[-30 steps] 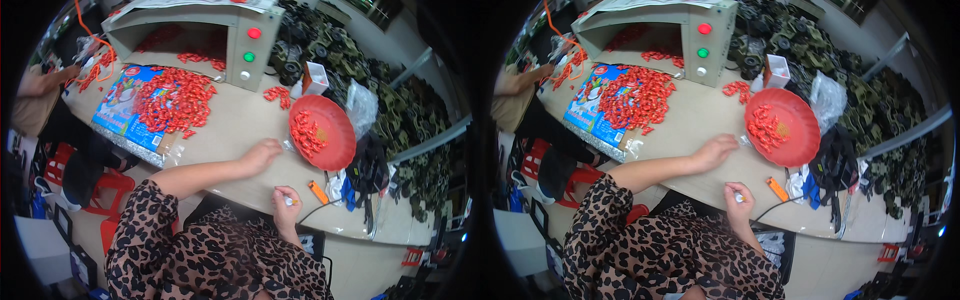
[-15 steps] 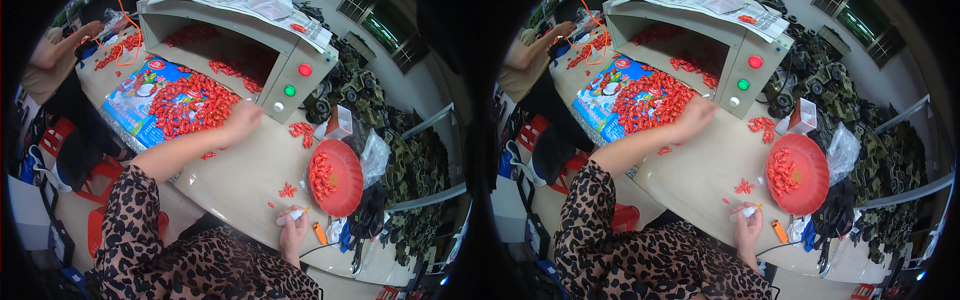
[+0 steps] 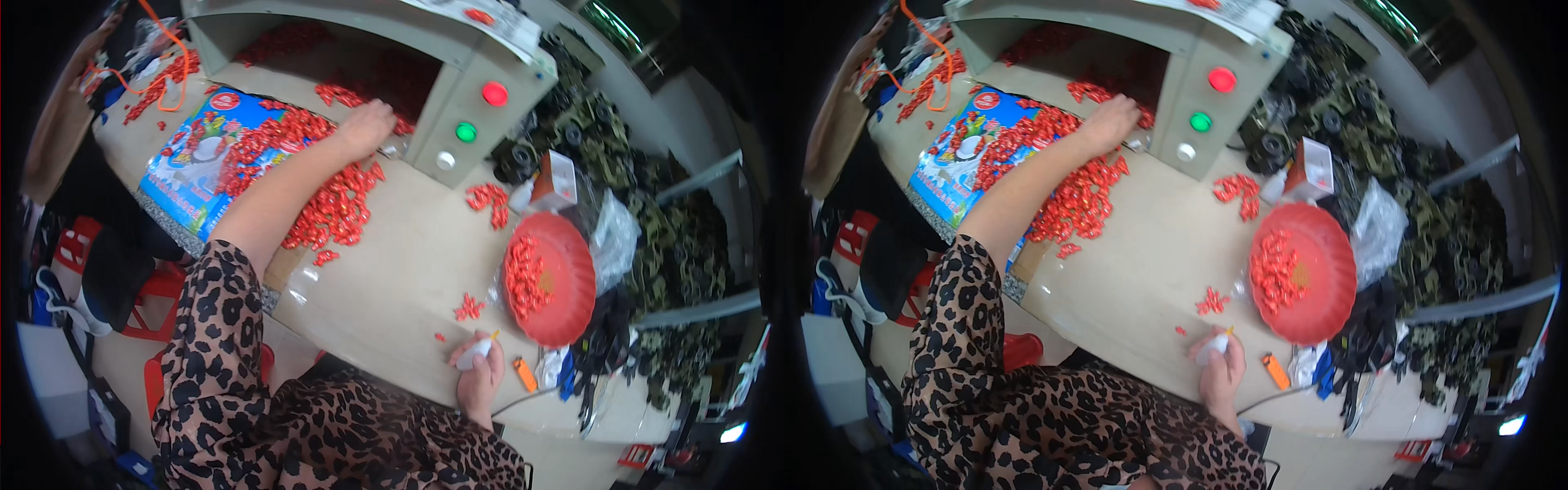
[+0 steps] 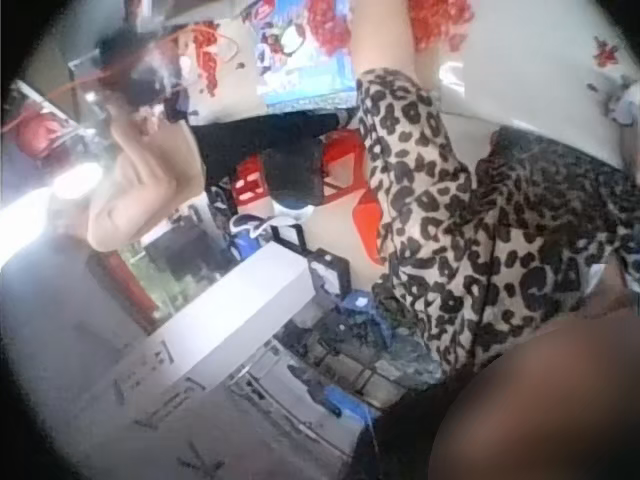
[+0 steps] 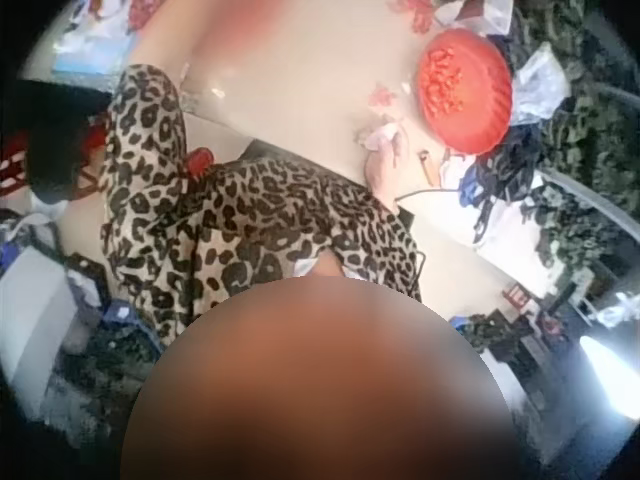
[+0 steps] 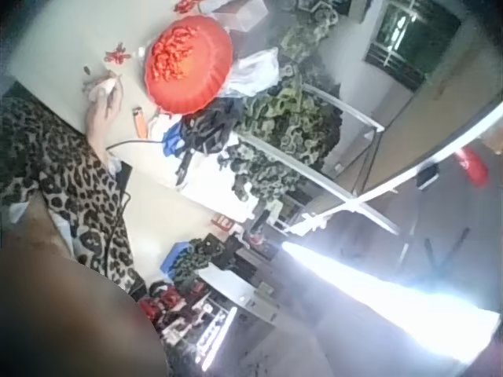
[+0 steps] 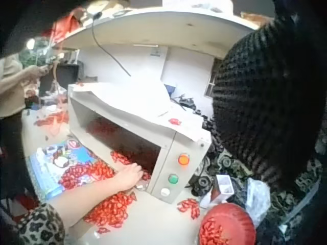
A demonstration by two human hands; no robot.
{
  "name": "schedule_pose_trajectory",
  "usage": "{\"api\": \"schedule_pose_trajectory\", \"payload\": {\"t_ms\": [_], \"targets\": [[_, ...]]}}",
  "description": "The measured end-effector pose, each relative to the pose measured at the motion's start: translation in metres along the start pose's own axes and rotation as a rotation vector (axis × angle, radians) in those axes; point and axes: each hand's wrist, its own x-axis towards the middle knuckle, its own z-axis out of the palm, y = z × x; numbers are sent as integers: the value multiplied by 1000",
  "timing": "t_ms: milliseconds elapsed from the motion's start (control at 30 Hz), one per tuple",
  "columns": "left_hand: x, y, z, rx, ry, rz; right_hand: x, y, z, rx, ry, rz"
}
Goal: The person takes small red toy pieces and applies glue to them using a glue bottle, attaching parts together by hand.
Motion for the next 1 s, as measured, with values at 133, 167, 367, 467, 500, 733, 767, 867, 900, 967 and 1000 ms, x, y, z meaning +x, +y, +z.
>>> {"api": "schedule_pose_trajectory", "payload": {"t_ms": [133, 167, 367, 467, 500, 733, 767, 867, 900, 967, 1000], "targets": [[8, -9, -2, 92, -33, -127, 2, -3, 1, 52, 43, -18], [4, -5, -12, 86, -38, -106, 4, -2, 0, 57, 65, -19], [-9, -5, -22, -258, 90, -318, 1, -1, -4, 66, 7, 9], [-9, 10, -15, -454, 165, -225, -6, -1, -5, 46, 11, 5], [-8, 17, -13, -448, 172, -228, -9, 0, -6, 55, 6, 14], [10, 15, 9, -491, -205, -226, -8, 2, -6, 94, 8, 28], [13, 21, -3, -470, -197, -243, -6, 1, -7, 114, 19, 30], [14, 22, -3, -391, -167, -239, -1, -1, -8, 287, -29, 5], [15, 22, 0, -321, -136, -229, -1, -2, -9, 280, -23, 18], [15, 27, 0, -308, -129, -243, 0, -3, -9, 234, -2, 18], [15, 29, -2, -294, -115, -266, 0, -3, -8, 183, 9, 18]]}}
